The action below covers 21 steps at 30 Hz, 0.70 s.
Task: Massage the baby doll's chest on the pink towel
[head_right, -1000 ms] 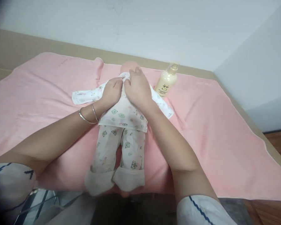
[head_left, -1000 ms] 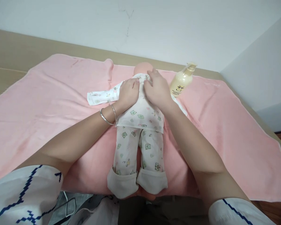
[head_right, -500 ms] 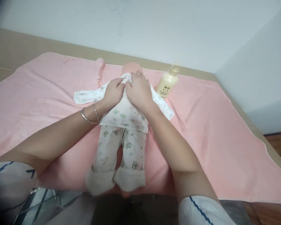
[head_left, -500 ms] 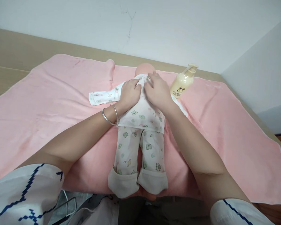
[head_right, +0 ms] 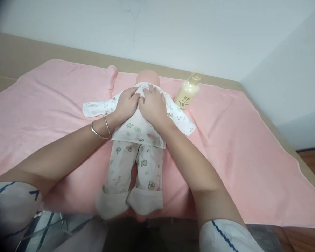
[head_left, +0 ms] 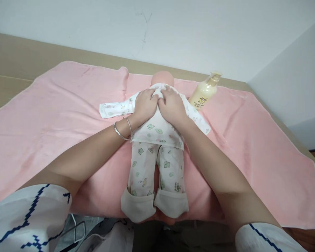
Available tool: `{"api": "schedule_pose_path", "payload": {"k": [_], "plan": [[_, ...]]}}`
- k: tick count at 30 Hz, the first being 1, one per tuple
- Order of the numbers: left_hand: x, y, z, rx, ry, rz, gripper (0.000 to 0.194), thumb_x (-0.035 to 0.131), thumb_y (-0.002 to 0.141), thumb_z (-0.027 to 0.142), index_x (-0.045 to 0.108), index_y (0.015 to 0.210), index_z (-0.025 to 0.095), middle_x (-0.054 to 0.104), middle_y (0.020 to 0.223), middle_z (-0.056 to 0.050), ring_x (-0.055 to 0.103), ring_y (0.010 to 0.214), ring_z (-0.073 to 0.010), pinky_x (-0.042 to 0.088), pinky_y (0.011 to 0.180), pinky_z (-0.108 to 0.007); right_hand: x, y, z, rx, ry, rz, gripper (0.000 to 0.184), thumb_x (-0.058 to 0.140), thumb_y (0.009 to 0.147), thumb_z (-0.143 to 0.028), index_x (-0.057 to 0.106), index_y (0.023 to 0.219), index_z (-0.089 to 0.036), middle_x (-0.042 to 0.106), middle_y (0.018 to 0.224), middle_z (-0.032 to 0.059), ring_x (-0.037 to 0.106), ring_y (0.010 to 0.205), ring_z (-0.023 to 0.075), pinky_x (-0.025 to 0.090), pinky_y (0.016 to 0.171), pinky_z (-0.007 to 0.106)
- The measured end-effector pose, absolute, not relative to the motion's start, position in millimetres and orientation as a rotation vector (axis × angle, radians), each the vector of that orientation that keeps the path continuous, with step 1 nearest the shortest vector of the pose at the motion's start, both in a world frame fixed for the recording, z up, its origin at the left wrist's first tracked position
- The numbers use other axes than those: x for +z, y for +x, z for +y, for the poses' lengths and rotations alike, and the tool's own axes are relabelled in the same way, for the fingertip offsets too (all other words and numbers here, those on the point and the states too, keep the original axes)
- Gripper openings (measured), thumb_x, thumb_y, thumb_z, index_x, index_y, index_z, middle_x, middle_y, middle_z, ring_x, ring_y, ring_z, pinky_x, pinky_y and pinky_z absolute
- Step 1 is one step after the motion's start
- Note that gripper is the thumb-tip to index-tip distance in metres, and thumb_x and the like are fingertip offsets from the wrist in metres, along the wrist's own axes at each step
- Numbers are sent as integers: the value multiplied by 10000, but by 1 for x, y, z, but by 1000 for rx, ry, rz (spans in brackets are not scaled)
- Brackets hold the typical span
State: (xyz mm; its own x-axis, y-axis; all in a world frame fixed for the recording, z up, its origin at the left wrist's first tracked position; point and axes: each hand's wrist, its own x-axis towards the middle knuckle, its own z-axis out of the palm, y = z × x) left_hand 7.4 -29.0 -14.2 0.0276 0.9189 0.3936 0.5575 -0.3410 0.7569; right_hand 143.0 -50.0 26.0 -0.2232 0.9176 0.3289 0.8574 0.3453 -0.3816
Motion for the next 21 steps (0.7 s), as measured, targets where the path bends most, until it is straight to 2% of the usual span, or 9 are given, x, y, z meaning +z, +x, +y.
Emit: {"api": "schedule_pose_path", "payload": {"k": [2,4,8,15,18,21], "plan": [[-13,9,-30,1246,1901,1547,306,426,978,211,732,982,203,790,1172,-113,685,1225,-306,476,1207,-473,27,142,-51,192,-1537,-2133,479,456,988,-208,697,1400,-156,594,1633,154,476,1608,342,349,1373,617],[-12,9,-31,1238,1895,1558,288,434,979,212,717,929,207,789,1103,-110,693,1185,-305,494,1175,-469,32,144,-53,196,-1490,-2088,503,463,968,-197,707,1408,-172,629,1603,118,488,1607,317,381,1372,559],[-12,9,-33,1268,1881,1525,264,446,977,208,707,938,224,782,1110,-96,680,1208,-300,503,1146,-455,42,149,-54,130,-1422,-1964,565,421,973,-190,657,1483,-250,633,1603,52,463,1626,281,385,1370,568],[-11,9,-33,1252,1929,1518,285,408,1004,247,660,874,218,776,1060,-111,690,1094,-288,508,1101,-444,29,142,-53,216,-1447,-2189,467,481,958,-159,720,1358,-194,672,1561,109,567,1530,331,416,1340,591],[-11,9,-33,1252,1918,1528,269,430,985,242,679,887,213,777,1063,-104,691,1129,-290,511,1120,-440,36,143,-57,215,-1434,-2130,490,493,963,-167,705,1404,-201,710,1507,98,634,1458,329,479,1298,553],[-13,8,-32,1261,1901,1541,265,447,980,238,704,924,218,783,1094,-98,689,1193,-298,512,1157,-446,55,149,-63,184,-1397,-2036,498,474,1012,-225,657,1475,-217,701,1518,77,629,1470,312,495,1293,512]]}}
